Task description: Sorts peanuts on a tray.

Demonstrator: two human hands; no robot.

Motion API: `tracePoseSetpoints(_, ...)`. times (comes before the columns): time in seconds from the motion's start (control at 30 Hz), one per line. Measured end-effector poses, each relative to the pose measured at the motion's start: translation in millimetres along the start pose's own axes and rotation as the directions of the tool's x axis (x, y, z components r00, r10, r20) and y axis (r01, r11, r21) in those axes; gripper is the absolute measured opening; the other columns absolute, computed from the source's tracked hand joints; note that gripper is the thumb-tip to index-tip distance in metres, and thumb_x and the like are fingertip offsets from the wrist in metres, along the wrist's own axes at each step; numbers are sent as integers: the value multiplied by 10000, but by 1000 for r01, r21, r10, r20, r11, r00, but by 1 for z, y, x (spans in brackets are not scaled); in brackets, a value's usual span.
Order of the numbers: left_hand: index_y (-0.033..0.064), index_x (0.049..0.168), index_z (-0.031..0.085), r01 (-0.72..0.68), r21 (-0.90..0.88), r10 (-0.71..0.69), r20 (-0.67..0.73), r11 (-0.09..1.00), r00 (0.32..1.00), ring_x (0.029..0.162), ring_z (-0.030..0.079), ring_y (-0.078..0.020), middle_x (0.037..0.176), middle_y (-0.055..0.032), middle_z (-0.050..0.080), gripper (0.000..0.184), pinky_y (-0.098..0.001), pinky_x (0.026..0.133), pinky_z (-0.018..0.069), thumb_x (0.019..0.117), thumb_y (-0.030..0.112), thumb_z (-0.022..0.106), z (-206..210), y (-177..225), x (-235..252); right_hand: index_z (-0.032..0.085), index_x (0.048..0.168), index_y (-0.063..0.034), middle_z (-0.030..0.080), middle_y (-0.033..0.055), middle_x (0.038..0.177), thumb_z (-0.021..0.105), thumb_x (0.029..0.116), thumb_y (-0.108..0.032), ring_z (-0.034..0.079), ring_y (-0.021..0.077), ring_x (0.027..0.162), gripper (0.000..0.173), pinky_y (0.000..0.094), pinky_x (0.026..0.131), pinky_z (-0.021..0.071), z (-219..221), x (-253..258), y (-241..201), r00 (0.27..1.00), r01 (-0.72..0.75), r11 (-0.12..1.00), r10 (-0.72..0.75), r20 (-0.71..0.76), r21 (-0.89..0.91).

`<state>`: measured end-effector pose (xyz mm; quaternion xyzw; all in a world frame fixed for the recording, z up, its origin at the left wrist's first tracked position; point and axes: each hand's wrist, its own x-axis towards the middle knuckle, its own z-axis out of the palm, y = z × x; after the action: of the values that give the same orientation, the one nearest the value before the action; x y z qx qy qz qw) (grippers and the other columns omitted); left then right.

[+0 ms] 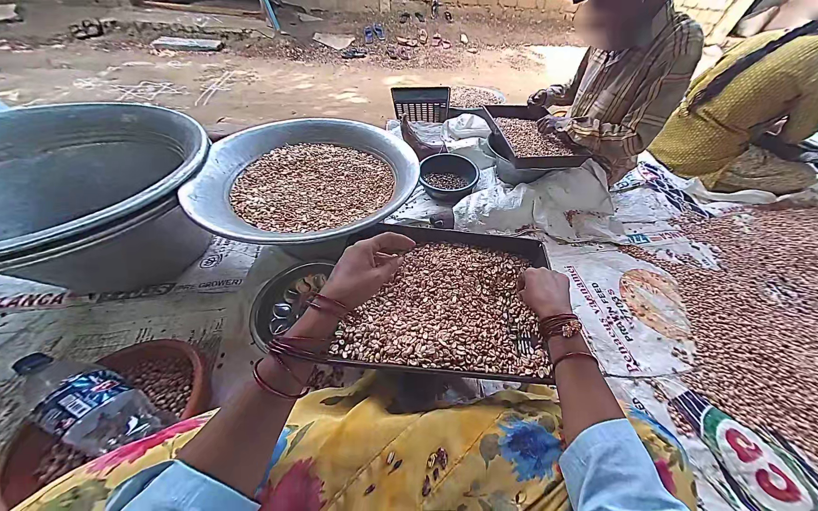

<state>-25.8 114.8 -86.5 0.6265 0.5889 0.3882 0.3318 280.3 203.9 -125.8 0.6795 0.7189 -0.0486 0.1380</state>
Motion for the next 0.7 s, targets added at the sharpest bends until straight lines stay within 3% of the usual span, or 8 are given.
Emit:
tracePoseSetpoints(0.17, 77, 1221, 704, 3, 228, -32, 122, 974, 992, 1008, 698, -194, 1175, -87, 720, 226, -429, 939, 542, 1021, 121, 608, 21, -8, 1, 714, 1106, 3, 709, 221, 1176, 654, 944, -144, 662, 407, 1142, 227, 601, 917, 483, 3, 1, -5, 1000, -24, 1000, 24, -16, -17)
tracePoseSetpoints(0.27, 56, 1177, 734, -64, 357, 1, 175, 932, 985, 1045, 690, -282, 1145, -144, 722, 235, -492, 966, 517, 1018, 130, 576, 45, -20, 5, 710, 1125, -10, 706, 216, 1184, 656, 941, -160, 659, 404, 1149, 243, 601, 922, 481, 3, -1, -7, 1000, -10, 999, 10, 6, -37)
tracePoseSetpoints(0.43, 120, 1256, 726, -127, 556, -46, 287, 822, 957, 1239, 607, -343, 1278, -181, 659, 303, -517, 1050, 465, 1061, 169, 500, 83, -23, 10, 696, 1140, 6, 692, 233, 1209, 651, 944, -219, 644, 412, 1176, 301, 611, 939, 468, 2, -4, -8, 999, -13, 999, 15, 35, -49)
tracePoseSetpoints(0.5, 130, 1257, 724, -153, 593, -43, 302, 790, 952, 1263, 586, -364, 1300, -192, 640, 297, -528, 1026, 478, 1059, 169, 506, 90, -25, 12, 700, 1164, -19, 689, 218, 1235, 632, 958, -268, 638, 407, 1195, 330, 620, 945, 463, -2, -6, -6, 998, -7, 1000, 7, 58, 7)
tracePoseSetpoints(0.57, 140, 1250, 725, -157, 601, -47, 309, 784, 950, 1272, 573, -372, 1307, -193, 631, 276, -532, 1011, 484, 1047, 175, 543, 91, -25, 13, 732, 1172, -87, 718, 166, 1181, 635, 978, -301, 670, 345, 1122, 305, 585, 920, 487, -8, -12, 1, 988, 123, 973, -138, 64, 197)
tracePoseSetpoints(0.6, 143, 1247, 726, -152, 600, -52, 309, 785, 949, 1275, 570, -372, 1313, -191, 629, 270, -535, 1010, 484, 1042, 178, 553, 90, -25, 14, 746, 1140, -98, 737, 113, 1084, 659, 987, -282, 687, 267, 995, 255, 509, 861, 515, -11, -16, 7, 953, 271, 889, -301, 25, 369)
tracePoseSetpoints(0.63, 143, 1243, 726, -147, 598, -59, 312, 788, 948, 1278, 566, -374, 1321, -191, 624, 267, -541, 1009, 484, 1038, 179, 557, 89, -26, 15, 741, 1093, -92, 726, 25, 980, 673, 987, -227, 657, 131, 847, 185, 363, 774, 523, -11, -19, 12, 869, 436, 699, -492, -62, 566)
tracePoseSetpoints(0.7, 132, 1234, 724, -142, 589, -67, 318, 795, 946, 1281, 562, -384, 1324, -197, 620, 263, -559, 1001, 485, 1034, 182, 560, 90, -28, 16, 710, 1067, -82, 718, -102, 924, 645, 970, -115, 637, -37, 761, 122, 170, 705, 544, -12, -27, 13, 658, 527, 186, -707, -259, 829)
